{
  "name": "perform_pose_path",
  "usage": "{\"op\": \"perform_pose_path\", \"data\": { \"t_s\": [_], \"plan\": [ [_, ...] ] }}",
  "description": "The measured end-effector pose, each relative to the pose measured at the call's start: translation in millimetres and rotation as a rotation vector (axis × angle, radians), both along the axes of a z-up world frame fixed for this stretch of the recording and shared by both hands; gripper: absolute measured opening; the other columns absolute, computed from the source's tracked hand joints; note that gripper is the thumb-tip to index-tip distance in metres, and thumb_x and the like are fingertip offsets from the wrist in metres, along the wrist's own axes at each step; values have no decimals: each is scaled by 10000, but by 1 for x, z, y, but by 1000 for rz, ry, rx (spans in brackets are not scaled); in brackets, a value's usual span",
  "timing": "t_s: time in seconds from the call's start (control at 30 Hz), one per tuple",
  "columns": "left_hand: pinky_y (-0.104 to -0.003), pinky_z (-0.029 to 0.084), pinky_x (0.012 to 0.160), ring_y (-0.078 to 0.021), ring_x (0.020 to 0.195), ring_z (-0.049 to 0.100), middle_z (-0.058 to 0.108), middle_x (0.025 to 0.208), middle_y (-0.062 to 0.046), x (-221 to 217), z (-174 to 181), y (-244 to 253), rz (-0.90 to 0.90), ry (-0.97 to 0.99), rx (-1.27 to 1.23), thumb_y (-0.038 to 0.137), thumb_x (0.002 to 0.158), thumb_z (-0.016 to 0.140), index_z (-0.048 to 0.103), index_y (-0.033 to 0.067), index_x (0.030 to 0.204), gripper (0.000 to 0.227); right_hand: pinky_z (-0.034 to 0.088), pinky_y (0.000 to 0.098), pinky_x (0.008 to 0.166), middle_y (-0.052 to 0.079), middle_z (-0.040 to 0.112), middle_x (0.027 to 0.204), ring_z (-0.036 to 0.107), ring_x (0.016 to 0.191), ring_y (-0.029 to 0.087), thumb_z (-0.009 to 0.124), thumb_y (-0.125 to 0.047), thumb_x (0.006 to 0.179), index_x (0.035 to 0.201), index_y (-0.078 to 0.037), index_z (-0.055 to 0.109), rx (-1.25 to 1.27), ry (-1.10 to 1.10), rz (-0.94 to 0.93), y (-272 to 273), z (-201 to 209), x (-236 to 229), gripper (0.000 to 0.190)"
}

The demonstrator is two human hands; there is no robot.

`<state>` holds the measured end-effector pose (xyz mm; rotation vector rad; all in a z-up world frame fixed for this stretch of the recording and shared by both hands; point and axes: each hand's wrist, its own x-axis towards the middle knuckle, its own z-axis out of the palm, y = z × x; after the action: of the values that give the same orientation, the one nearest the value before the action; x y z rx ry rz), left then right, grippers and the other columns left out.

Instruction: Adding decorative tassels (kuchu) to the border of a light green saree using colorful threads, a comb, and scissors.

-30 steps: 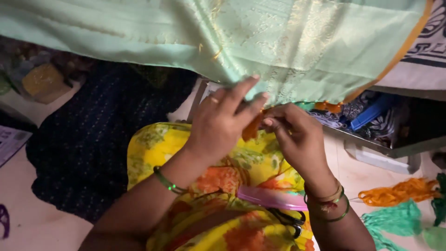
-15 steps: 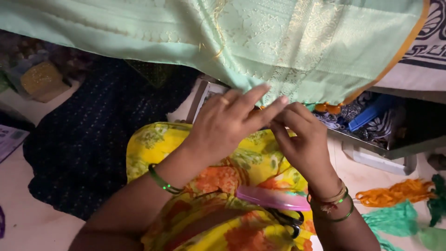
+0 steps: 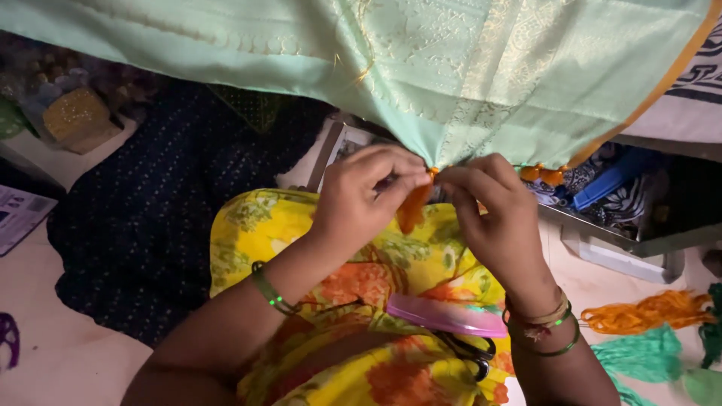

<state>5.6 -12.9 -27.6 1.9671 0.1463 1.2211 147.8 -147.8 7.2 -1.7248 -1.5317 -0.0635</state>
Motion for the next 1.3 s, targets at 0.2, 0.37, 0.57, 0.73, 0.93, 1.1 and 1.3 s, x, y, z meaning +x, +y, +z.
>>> {"op": "perform_pose_path", "data": {
  "t_s": [0.2, 0.37, 0.57, 0.73, 0.93, 1.1, 1.3],
  "plan": [
    [-347, 528, 668, -237, 821, 687, 706, 891, -88, 20, -13, 8, 189, 91, -39, 47, 922, 767, 664, 25, 888, 111, 506, 375, 785, 115, 606, 967, 624, 911, 290, 606, 173, 787, 1028, -24, 710, 3, -114, 34, 9, -4, 2, 329],
    [-275, 539, 662, -129, 795, 713, 724, 871, -41, 21, -23, 10, -179, 73, -615, 72, 922, 714, 631, 30, 901, 95, 517, 333, 698, 102, 576, 939, 634, 805, 233, 647, 112, 861, 1045, -47, 714, -21, 69, -46, 4, -11, 5, 252],
    [-246, 556, 819, -112, 899, 685, 727, 939, -50, 23, -32, -3, -263, 67, -560, 78, 932, 766, 720, 19, 955, 78, 507, 330, 682, 103, 627, 922, 636, 779, 226, 755, 20, 911, 1047, -21, 716, -15, 4, -61, -6, -23, -1, 147],
    [-260, 563, 819, -131, 892, 708, 736, 937, -60, 21, -30, -5, -125, 73, -308, 78, 892, 797, 779, 30, 968, 92, 535, 325, 694, 104, 644, 960, 668, 826, 230, 736, 37, 899, 1040, -37, 717, 17, -19, -59, -14, -8, -8, 160],
    [-256, 556, 857, -113, 931, 687, 716, 977, -46, 22, -36, -9, -201, 47, -427, 46, 935, 746, 721, 11, 994, 74, 548, 333, 769, 82, 666, 1007, 686, 898, 232, 679, 85, 975, 1103, -40, 656, 118, -19, -61, 0, 3, -15, 181],
    [-250, 553, 906, -76, 980, 655, 698, 1035, -11, 18, -49, -9, -418, -51, -870, 33, 1033, 658, 645, 7, 1084, 58, 571, 334, 794, 87, 679, 1105, 691, 940, 238, 668, 75, 963, 1201, -29, 608, 173, 52, 35, 6, -7, -19, 266],
    [-263, 526, 803, -89, 897, 629, 702, 989, -19, 13, -36, -12, -359, -15, -929, 31, 1004, 668, 688, 7, 1065, 69, 528, 389, 833, 105, 646, 1087, 619, 976, 299, 759, 94, 890, 1214, -34, 687, 186, -498, 32, 4, -2, -17, 356]
  ]
}}
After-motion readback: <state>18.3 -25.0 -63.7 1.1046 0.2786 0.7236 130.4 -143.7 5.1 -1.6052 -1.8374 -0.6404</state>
